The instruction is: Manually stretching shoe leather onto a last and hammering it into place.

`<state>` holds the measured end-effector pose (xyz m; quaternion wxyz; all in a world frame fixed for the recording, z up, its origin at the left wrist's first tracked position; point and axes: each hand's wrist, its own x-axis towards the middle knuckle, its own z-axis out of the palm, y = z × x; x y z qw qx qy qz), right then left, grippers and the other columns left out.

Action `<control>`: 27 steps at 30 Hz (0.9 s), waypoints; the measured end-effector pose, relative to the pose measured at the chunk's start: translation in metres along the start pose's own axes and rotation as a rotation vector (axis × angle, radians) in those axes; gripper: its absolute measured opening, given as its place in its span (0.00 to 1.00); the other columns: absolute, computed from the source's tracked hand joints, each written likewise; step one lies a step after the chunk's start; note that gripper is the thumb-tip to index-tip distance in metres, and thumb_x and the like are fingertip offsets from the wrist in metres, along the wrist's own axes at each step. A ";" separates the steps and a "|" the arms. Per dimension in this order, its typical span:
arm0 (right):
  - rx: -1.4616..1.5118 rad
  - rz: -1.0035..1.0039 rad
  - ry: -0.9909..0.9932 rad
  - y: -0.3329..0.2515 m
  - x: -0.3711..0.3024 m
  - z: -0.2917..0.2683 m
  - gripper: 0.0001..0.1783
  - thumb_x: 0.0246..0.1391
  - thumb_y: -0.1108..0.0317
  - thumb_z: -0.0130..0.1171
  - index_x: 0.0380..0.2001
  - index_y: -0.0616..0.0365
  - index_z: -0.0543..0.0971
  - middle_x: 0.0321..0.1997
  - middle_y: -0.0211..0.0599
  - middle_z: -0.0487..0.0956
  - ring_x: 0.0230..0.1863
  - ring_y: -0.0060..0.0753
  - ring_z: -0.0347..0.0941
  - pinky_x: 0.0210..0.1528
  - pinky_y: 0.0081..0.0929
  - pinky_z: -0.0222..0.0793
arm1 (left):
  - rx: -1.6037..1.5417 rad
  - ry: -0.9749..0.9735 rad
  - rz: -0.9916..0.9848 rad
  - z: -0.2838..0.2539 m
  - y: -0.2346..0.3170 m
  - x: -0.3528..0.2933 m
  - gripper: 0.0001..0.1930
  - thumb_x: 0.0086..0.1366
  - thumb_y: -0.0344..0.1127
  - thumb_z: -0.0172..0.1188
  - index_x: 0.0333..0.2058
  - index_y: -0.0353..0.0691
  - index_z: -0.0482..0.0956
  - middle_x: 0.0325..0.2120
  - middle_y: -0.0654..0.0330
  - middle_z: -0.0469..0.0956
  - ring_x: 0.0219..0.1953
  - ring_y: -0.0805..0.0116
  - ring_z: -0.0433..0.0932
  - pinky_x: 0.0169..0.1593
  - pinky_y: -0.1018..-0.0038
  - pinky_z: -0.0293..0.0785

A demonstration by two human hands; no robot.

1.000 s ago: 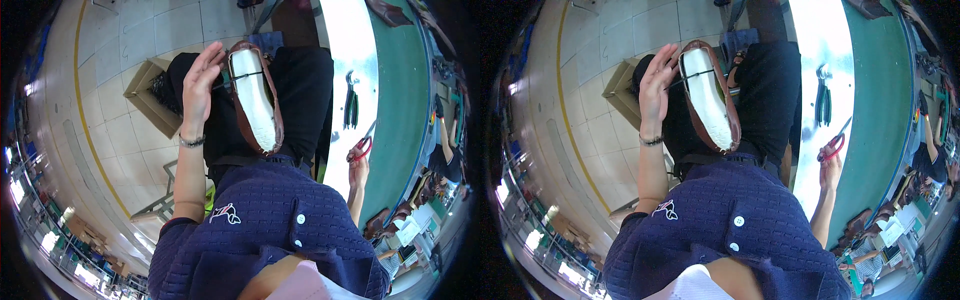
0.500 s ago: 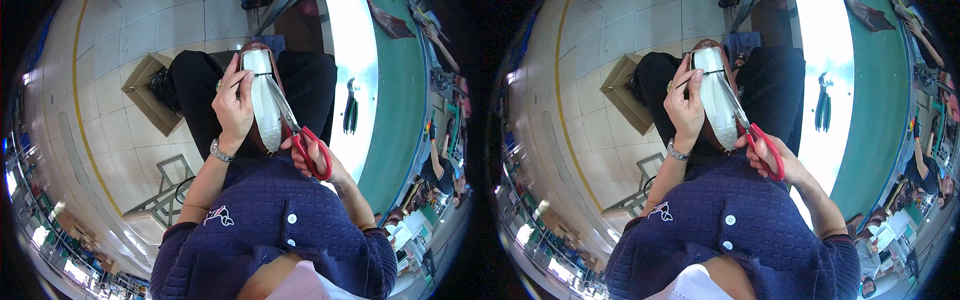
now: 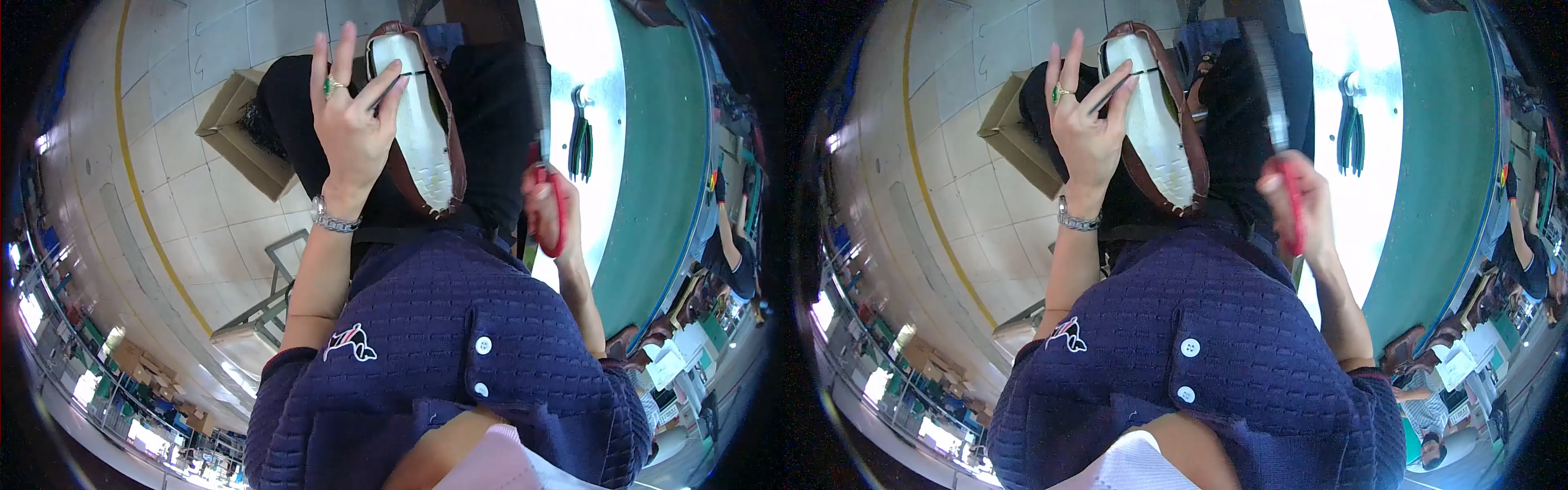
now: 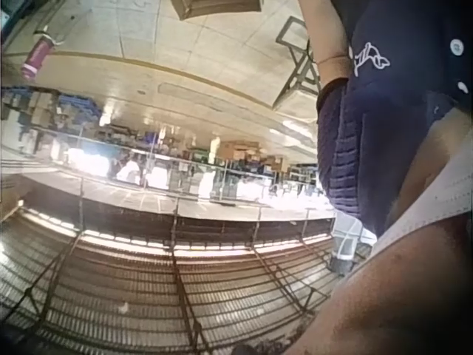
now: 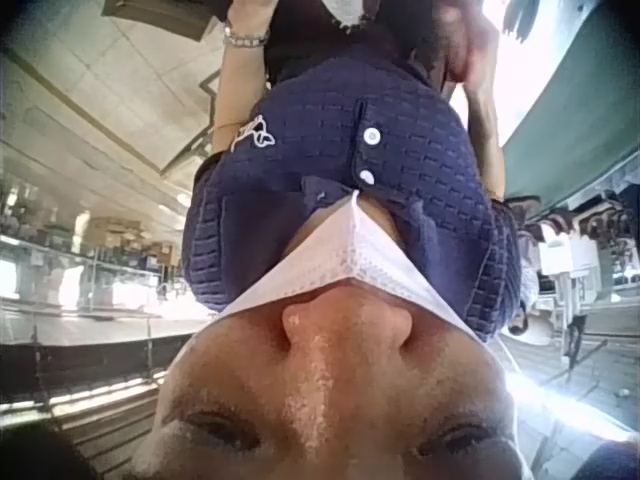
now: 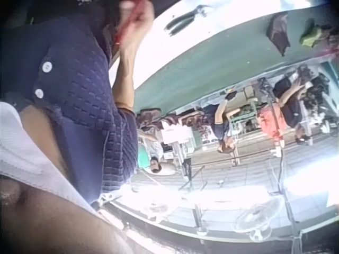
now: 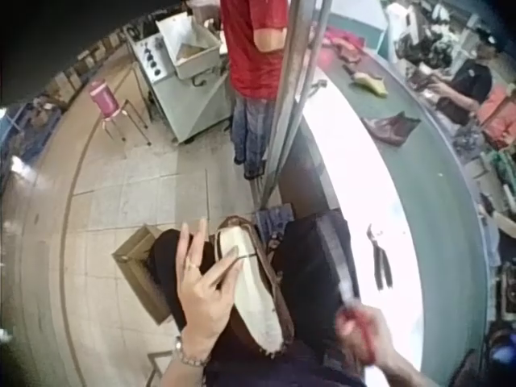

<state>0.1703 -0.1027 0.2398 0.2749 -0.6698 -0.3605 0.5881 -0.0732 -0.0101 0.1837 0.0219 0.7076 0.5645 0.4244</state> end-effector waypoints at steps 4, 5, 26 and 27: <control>-0.167 -0.057 0.523 0.051 0.013 -0.053 0.20 0.58 0.51 0.60 0.37 0.59 0.78 0.16 0.19 0.65 0.16 0.12 0.57 0.18 0.14 0.49 | 0.097 0.053 0.130 0.006 -0.009 -0.011 0.03 0.56 0.28 0.65 0.31 0.37 0.82 0.38 0.62 0.80 0.49 0.59 0.75 0.54 0.68 0.68; -0.294 -0.002 0.607 0.071 0.014 -0.073 0.21 0.58 0.52 0.59 0.40 0.61 0.79 0.19 0.25 0.71 0.19 0.15 0.63 0.20 0.16 0.57 | 0.096 0.047 0.135 0.007 -0.010 -0.014 0.03 0.56 0.28 0.65 0.31 0.37 0.82 0.38 0.62 0.80 0.49 0.59 0.75 0.54 0.68 0.68; -0.104 -0.349 -0.284 0.042 0.044 0.061 0.55 0.48 0.45 0.65 0.69 0.52 0.45 0.63 0.60 0.65 0.62 0.57 0.64 0.62 0.40 0.60 | -0.027 -0.073 0.028 -0.003 0.004 -0.018 0.09 0.56 0.16 0.55 0.36 0.30 0.76 0.37 0.49 0.76 0.37 0.50 0.75 0.42 0.64 0.73; -0.131 -0.309 -0.302 0.043 0.043 0.057 0.55 0.48 0.44 0.65 0.70 0.50 0.44 0.63 0.59 0.65 0.61 0.58 0.66 0.61 0.40 0.61 | -0.019 -0.089 0.049 -0.004 0.006 -0.017 0.08 0.56 0.17 0.56 0.36 0.30 0.76 0.36 0.50 0.77 0.36 0.52 0.75 0.41 0.65 0.73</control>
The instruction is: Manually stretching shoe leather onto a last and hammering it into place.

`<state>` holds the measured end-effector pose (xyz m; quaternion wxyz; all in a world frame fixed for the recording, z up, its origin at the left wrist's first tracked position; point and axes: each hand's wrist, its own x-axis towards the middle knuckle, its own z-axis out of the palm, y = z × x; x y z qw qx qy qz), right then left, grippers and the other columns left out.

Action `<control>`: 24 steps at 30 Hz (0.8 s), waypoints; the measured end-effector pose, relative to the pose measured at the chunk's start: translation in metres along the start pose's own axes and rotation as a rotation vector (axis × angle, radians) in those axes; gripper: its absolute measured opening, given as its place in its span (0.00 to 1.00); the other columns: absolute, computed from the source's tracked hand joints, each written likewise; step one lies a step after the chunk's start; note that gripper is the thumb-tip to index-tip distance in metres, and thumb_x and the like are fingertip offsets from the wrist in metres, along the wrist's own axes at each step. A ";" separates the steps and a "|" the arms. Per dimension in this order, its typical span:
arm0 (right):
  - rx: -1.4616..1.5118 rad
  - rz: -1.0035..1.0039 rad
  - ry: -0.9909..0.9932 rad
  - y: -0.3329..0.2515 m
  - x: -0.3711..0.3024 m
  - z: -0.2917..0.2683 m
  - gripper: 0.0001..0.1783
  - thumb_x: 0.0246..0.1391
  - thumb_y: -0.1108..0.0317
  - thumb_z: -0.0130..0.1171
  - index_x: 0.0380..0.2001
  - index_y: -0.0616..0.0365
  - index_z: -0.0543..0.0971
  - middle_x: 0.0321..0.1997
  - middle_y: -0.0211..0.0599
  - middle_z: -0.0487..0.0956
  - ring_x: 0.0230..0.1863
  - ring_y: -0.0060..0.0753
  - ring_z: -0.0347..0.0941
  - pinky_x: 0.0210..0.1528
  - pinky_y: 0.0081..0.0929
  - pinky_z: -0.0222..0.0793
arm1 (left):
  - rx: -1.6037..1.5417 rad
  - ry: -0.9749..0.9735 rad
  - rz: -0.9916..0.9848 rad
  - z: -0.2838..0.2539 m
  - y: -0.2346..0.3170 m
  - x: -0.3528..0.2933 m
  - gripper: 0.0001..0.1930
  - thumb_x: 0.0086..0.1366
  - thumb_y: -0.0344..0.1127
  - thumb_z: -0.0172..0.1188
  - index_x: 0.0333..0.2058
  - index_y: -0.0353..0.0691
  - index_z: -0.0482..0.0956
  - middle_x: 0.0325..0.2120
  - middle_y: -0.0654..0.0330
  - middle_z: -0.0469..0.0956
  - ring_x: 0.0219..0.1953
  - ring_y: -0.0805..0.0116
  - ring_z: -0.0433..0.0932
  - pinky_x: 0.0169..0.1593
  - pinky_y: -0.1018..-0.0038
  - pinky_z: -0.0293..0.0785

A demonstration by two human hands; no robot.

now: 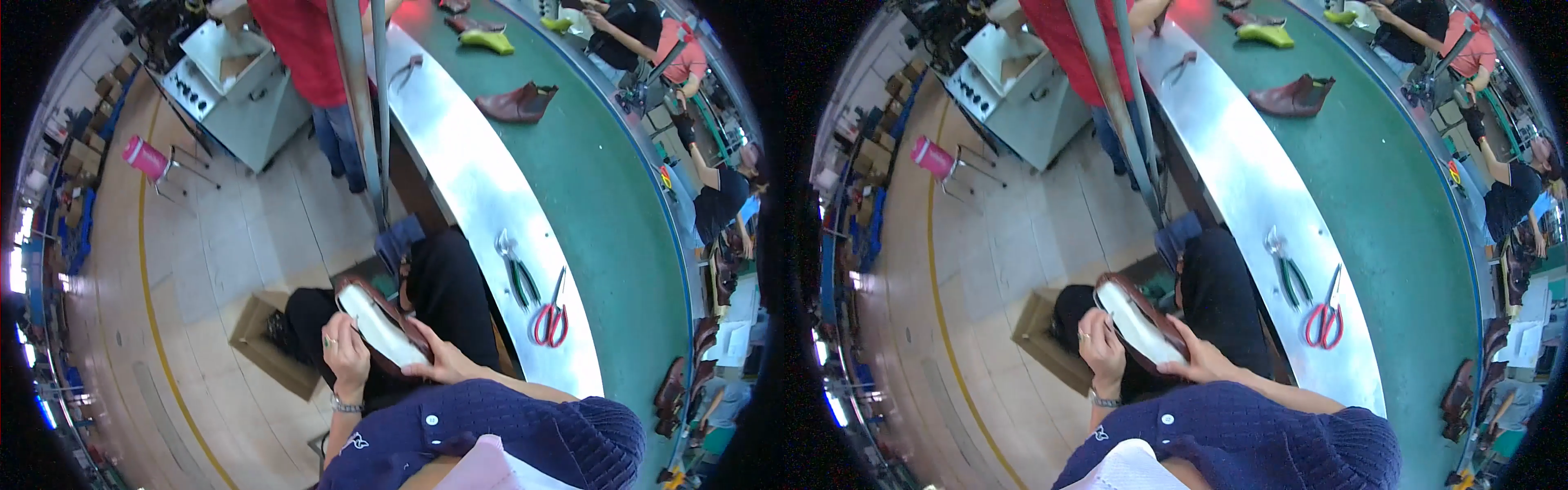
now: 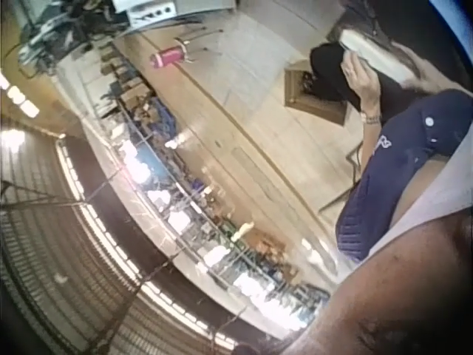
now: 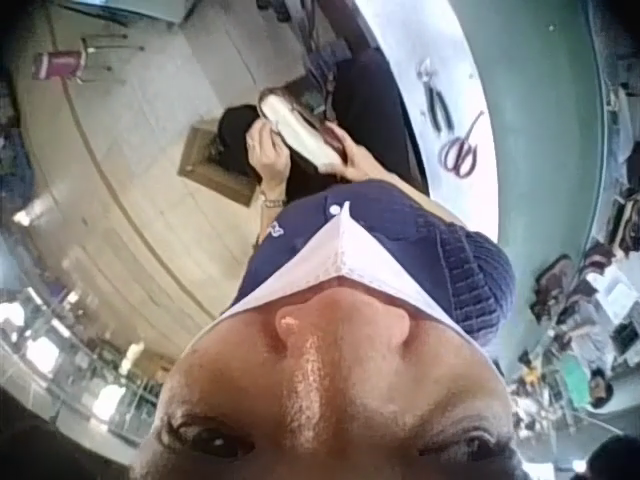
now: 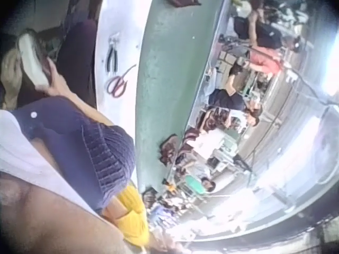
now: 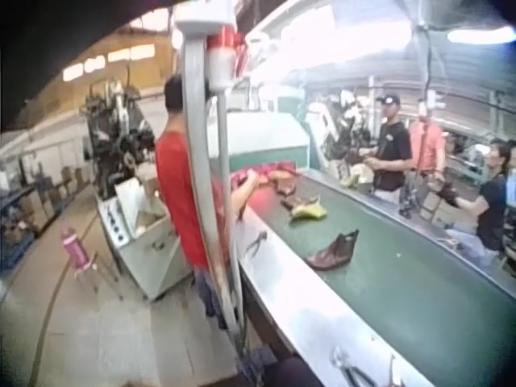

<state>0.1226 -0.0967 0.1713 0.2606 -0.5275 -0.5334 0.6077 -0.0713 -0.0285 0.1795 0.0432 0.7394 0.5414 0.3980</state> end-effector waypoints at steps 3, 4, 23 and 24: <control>0.038 0.018 -0.012 -0.002 -0.001 -0.010 0.55 0.47 0.43 0.65 0.70 0.48 0.45 0.62 0.59 0.67 0.61 0.58 0.66 0.60 0.40 0.63 | -0.011 -0.022 0.056 -0.002 0.007 0.005 0.06 0.56 0.18 0.58 0.34 0.31 0.76 0.35 0.52 0.77 0.35 0.54 0.76 0.39 0.66 0.73; 0.037 0.007 -0.007 -0.002 0.001 -0.015 0.55 0.47 0.43 0.65 0.70 0.48 0.45 0.62 0.59 0.67 0.61 0.58 0.66 0.60 0.40 0.63 | -0.011 -0.019 0.063 -0.001 0.009 0.007 0.05 0.58 0.19 0.57 0.33 0.31 0.76 0.34 0.52 0.76 0.35 0.54 0.76 0.38 0.66 0.73; -0.073 -0.027 0.363 0.009 0.021 -0.086 0.45 0.44 0.48 0.70 0.61 0.59 0.66 0.55 0.46 0.75 0.55 0.39 0.72 0.57 0.32 0.66 | 0.274 0.402 -0.068 -0.083 -0.081 0.083 0.06 0.61 0.22 0.59 0.37 0.30 0.80 0.38 0.50 0.74 0.36 0.56 0.75 0.39 0.67 0.76; -0.069 -0.058 0.441 0.009 0.028 -0.093 0.42 0.46 0.54 0.70 0.61 0.59 0.65 0.54 0.43 0.75 0.55 0.33 0.71 0.58 0.29 0.65 | 0.320 0.250 -0.209 -0.082 -0.109 0.065 0.09 0.60 0.23 0.60 0.40 0.29 0.78 0.40 0.48 0.74 0.38 0.54 0.76 0.42 0.65 0.75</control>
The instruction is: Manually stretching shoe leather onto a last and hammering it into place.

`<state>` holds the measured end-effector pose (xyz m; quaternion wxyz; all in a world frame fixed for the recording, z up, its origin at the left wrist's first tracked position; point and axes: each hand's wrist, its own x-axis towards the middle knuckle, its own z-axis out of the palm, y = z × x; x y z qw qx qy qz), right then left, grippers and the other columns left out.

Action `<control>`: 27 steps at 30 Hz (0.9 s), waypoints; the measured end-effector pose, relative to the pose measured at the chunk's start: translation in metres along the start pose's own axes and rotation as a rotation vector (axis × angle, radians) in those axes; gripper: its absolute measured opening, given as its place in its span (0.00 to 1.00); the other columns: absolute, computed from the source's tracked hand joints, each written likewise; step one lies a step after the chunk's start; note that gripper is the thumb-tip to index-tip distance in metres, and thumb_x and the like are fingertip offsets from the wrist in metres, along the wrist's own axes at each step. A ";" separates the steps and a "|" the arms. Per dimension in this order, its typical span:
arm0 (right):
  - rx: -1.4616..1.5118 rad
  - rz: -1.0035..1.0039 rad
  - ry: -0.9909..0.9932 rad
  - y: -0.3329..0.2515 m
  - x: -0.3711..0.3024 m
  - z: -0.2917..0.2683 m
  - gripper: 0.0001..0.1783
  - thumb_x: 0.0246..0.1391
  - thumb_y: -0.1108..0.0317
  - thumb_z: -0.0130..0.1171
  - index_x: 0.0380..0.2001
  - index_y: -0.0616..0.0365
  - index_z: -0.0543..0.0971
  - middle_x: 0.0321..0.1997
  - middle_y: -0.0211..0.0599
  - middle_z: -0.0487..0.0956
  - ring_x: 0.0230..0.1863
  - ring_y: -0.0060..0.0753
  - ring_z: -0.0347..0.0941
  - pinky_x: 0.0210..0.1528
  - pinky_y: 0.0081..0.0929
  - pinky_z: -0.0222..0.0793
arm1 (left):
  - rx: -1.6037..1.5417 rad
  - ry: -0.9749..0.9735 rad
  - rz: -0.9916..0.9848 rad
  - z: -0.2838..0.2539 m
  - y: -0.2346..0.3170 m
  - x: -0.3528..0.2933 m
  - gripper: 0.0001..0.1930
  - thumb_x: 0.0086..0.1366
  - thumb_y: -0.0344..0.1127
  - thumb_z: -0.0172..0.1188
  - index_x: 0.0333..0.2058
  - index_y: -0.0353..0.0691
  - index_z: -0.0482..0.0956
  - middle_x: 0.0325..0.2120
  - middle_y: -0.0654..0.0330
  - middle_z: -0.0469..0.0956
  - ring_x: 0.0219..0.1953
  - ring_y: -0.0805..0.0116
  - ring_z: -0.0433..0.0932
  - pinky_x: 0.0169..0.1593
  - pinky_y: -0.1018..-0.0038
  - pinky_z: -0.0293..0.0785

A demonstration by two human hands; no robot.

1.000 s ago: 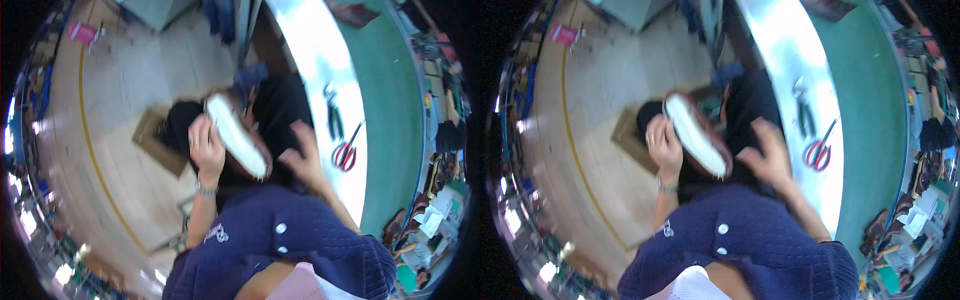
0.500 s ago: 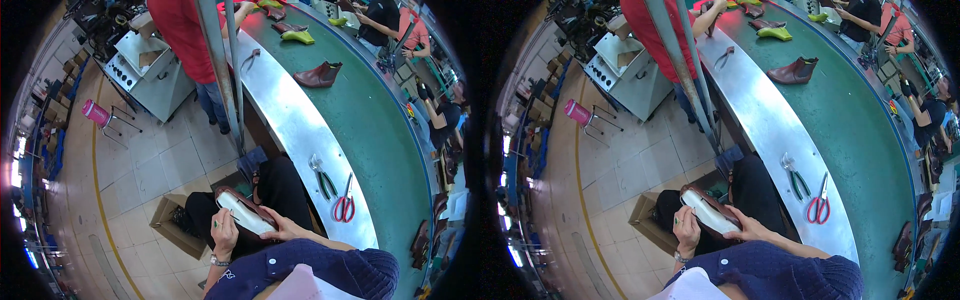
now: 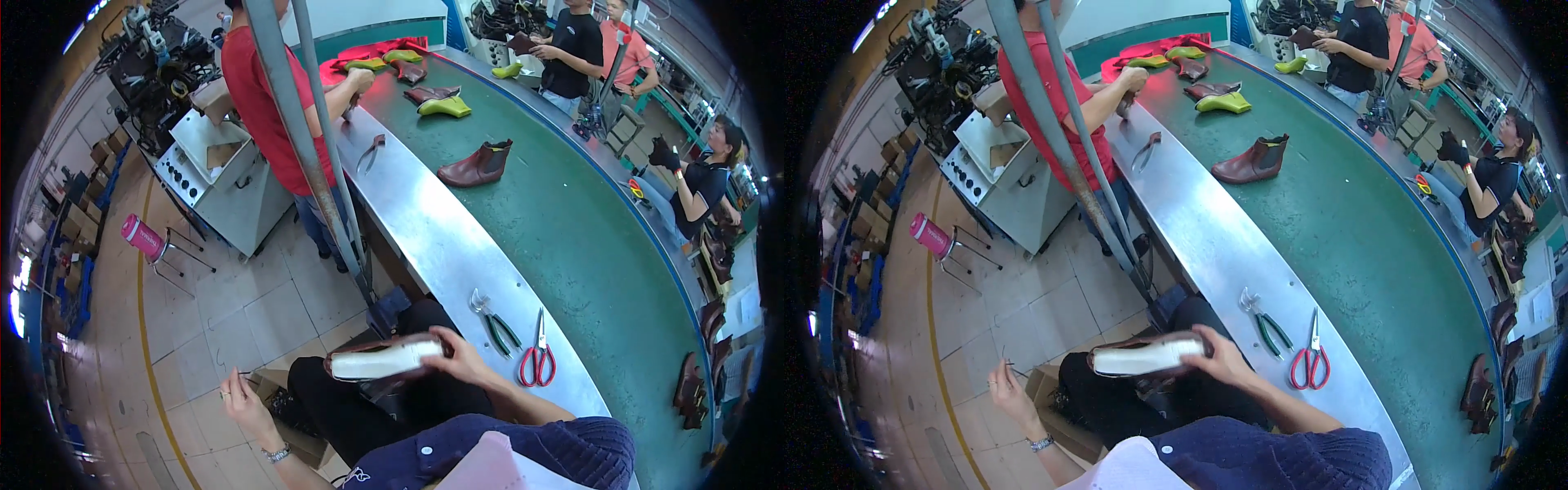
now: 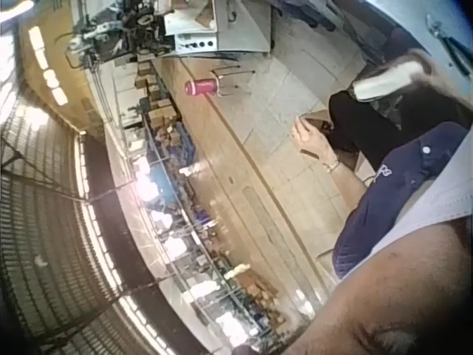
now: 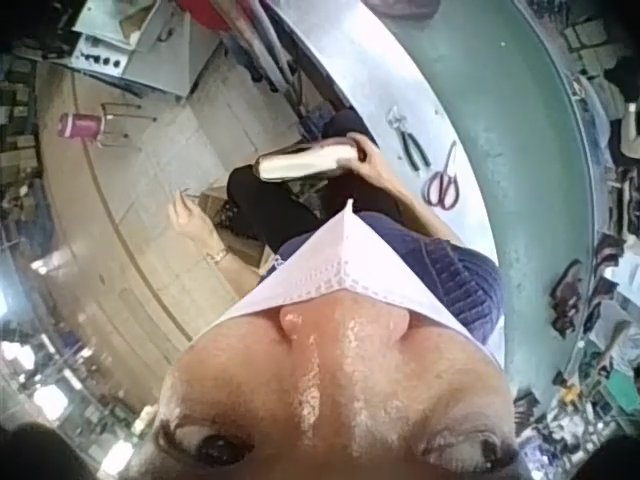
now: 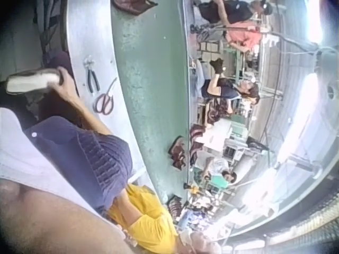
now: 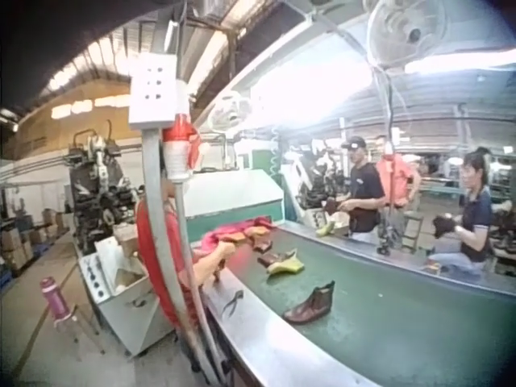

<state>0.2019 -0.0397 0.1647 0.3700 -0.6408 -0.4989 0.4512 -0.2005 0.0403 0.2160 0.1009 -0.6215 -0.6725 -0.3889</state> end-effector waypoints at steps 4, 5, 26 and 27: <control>0.182 -0.062 0.223 0.002 0.031 -0.015 0.36 0.50 0.61 0.67 0.61 0.59 0.65 0.50 0.42 0.75 0.49 0.32 0.72 0.52 0.31 0.69 | 0.480 -0.506 -0.328 0.024 -0.070 -0.051 0.20 0.58 0.27 0.61 0.49 0.28 0.72 0.47 0.44 0.73 0.46 0.47 0.74 0.50 0.61 0.71; -0.006 -0.108 0.303 0.008 0.035 -0.024 0.36 0.49 0.62 0.67 0.60 0.59 0.65 0.49 0.43 0.75 0.48 0.34 0.73 0.51 0.32 0.69 | 0.441 -0.486 -0.310 0.028 -0.068 -0.058 0.22 0.58 0.28 0.61 0.51 0.28 0.70 0.49 0.42 0.72 0.49 0.45 0.73 0.53 0.59 0.69; 0.382 0.352 0.314 0.074 0.023 -0.087 0.26 0.58 0.61 0.58 0.58 0.54 0.69 0.34 0.25 0.75 0.34 0.18 0.69 0.38 0.22 0.65 | -0.588 -0.802 0.368 0.151 0.161 0.013 0.11 0.66 0.37 0.50 0.36 0.36 0.77 0.30 0.47 0.79 0.36 0.46 0.77 0.39 0.58 0.72; 0.298 0.296 0.294 0.052 0.023 -0.085 0.28 0.57 0.62 0.60 0.60 0.55 0.68 0.34 0.24 0.74 0.34 0.19 0.70 0.38 0.21 0.66 | -0.472 -0.754 0.418 0.151 0.166 0.009 0.11 0.68 0.37 0.46 0.30 0.36 0.71 0.27 0.46 0.77 0.34 0.45 0.77 0.37 0.54 0.71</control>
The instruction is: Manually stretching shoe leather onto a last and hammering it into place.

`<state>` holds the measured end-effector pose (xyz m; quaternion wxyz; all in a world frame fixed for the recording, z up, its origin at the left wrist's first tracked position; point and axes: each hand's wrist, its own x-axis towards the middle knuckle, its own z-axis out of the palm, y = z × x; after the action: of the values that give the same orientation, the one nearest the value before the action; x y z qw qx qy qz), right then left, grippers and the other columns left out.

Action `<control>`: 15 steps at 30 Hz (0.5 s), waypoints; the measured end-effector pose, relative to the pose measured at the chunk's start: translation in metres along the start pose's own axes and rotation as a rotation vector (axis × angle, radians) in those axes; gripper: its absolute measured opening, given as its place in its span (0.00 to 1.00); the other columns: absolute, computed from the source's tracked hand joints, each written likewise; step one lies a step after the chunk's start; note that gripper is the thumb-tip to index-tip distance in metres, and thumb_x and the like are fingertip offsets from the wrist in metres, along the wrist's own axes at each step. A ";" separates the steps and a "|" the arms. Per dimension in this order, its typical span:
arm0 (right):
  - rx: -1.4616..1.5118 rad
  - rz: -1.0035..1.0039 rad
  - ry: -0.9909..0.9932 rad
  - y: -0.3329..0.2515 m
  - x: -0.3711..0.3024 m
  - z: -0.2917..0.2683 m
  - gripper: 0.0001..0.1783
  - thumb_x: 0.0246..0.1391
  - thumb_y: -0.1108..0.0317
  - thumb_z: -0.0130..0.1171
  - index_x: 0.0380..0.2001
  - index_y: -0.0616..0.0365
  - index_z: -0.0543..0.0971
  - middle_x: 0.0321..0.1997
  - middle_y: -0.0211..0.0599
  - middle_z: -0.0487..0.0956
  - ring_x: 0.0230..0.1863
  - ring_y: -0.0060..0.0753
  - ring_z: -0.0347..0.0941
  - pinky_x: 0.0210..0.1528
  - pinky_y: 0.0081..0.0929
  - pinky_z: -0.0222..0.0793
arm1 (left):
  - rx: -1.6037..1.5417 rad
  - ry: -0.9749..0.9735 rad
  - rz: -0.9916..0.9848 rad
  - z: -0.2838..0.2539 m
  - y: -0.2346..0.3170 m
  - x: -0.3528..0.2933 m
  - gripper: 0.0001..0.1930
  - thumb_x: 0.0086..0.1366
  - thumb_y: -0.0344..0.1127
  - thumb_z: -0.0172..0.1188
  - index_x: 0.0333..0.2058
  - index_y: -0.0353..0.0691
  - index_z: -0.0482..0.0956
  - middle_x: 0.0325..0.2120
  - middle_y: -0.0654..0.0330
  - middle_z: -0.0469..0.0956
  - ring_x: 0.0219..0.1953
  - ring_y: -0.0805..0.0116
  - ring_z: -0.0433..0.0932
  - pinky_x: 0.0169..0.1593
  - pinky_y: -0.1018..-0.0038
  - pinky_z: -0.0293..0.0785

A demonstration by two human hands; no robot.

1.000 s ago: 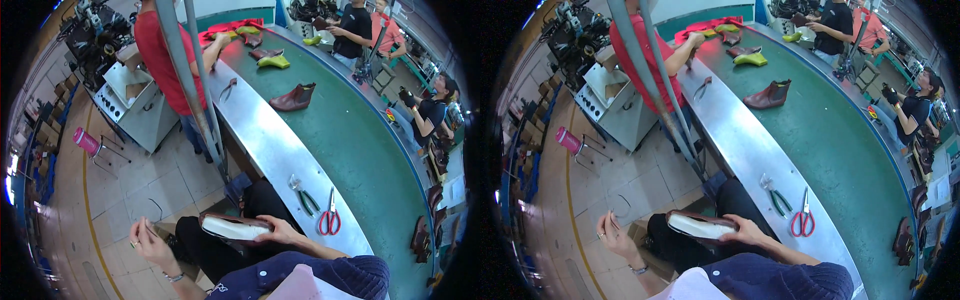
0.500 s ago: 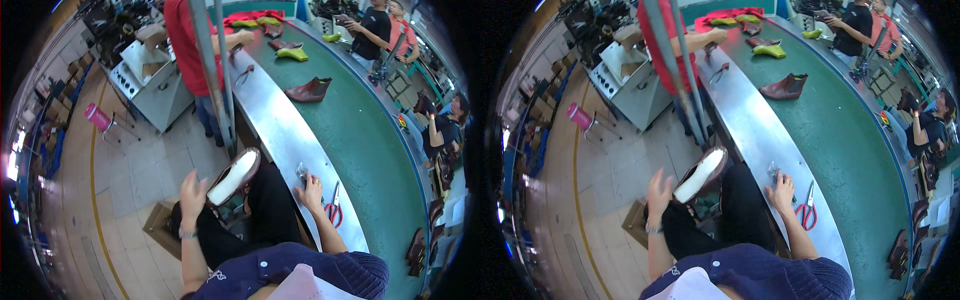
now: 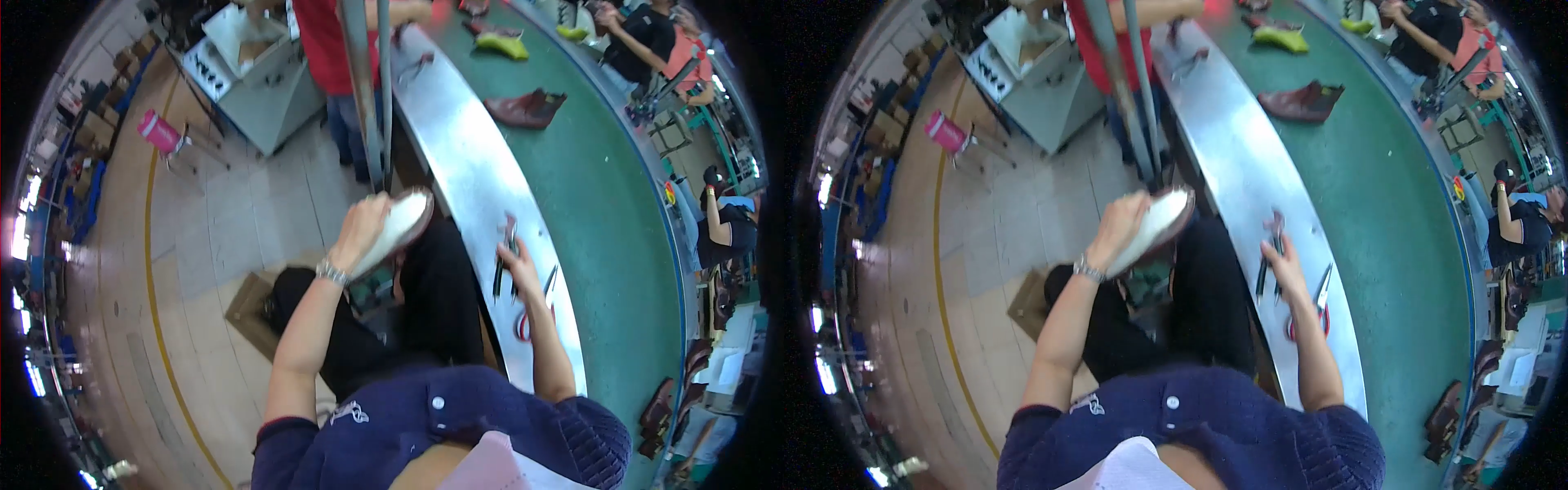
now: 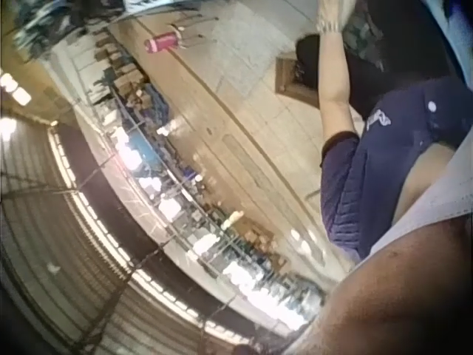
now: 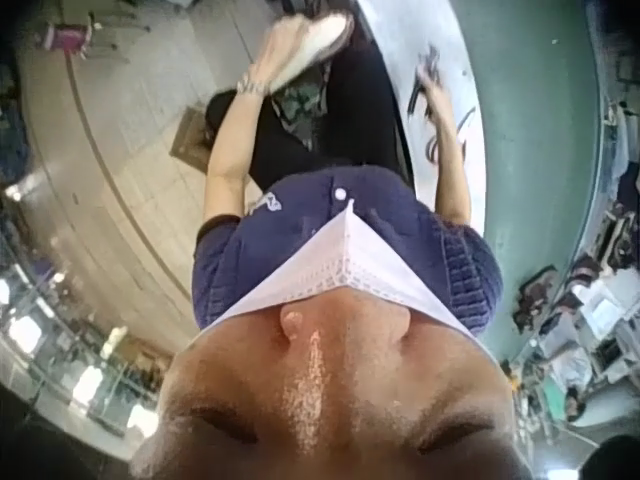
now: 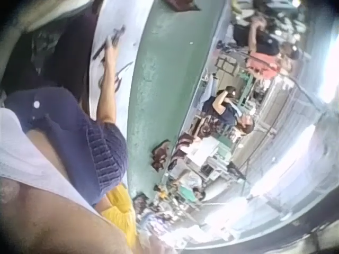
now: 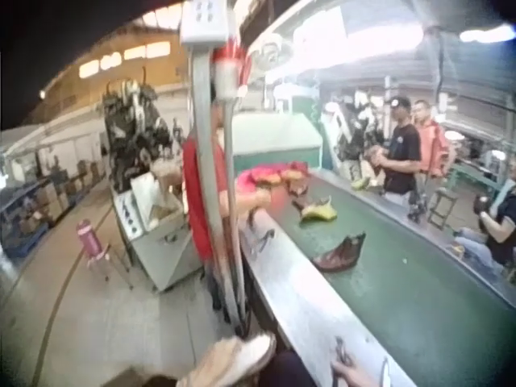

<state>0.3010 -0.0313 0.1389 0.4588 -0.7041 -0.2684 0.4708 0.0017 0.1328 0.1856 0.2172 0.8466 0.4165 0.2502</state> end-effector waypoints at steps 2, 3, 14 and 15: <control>-0.023 -0.057 -0.191 -0.044 -0.012 0.010 0.36 0.55 0.65 0.62 0.65 0.57 0.62 0.37 0.28 0.76 0.39 0.21 0.72 0.45 0.22 0.68 | 0.106 0.015 -0.050 0.006 0.002 0.004 0.13 0.69 0.40 0.45 0.30 0.38 0.70 0.27 0.45 0.77 0.32 0.42 0.76 0.36 0.52 0.72; -0.188 -0.140 -0.268 -0.059 -0.011 0.015 0.39 0.55 0.67 0.62 0.67 0.58 0.57 0.38 0.30 0.77 0.40 0.21 0.73 0.47 0.23 0.68 | 0.136 0.024 -0.085 0.003 0.006 0.010 0.14 0.69 0.40 0.45 0.29 0.37 0.71 0.25 0.47 0.78 0.30 0.43 0.77 0.35 0.53 0.72; -0.902 -0.132 -1.012 -0.168 0.000 0.102 0.37 0.61 0.71 0.52 0.69 0.55 0.49 0.41 0.35 0.78 0.38 0.21 0.71 0.44 0.21 0.68 | 0.100 -0.041 -0.129 0.008 0.045 -0.052 0.47 0.39 0.40 0.76 0.55 0.22 0.61 0.52 0.39 0.69 0.56 0.48 0.69 0.61 0.62 0.62; -0.885 -0.046 -1.011 -0.169 0.001 0.106 0.37 0.61 0.70 0.52 0.69 0.54 0.49 0.38 0.33 0.78 0.36 0.22 0.71 0.41 0.23 0.70 | 0.162 0.033 -0.149 0.014 0.053 -0.058 0.46 0.39 0.35 0.75 0.56 0.24 0.61 0.52 0.40 0.70 0.56 0.48 0.68 0.61 0.62 0.61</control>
<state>0.2139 0.0852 0.2762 -0.0454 -0.5130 -0.6327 0.5784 0.0114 0.0540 0.1906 0.1592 0.8238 0.5007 0.2129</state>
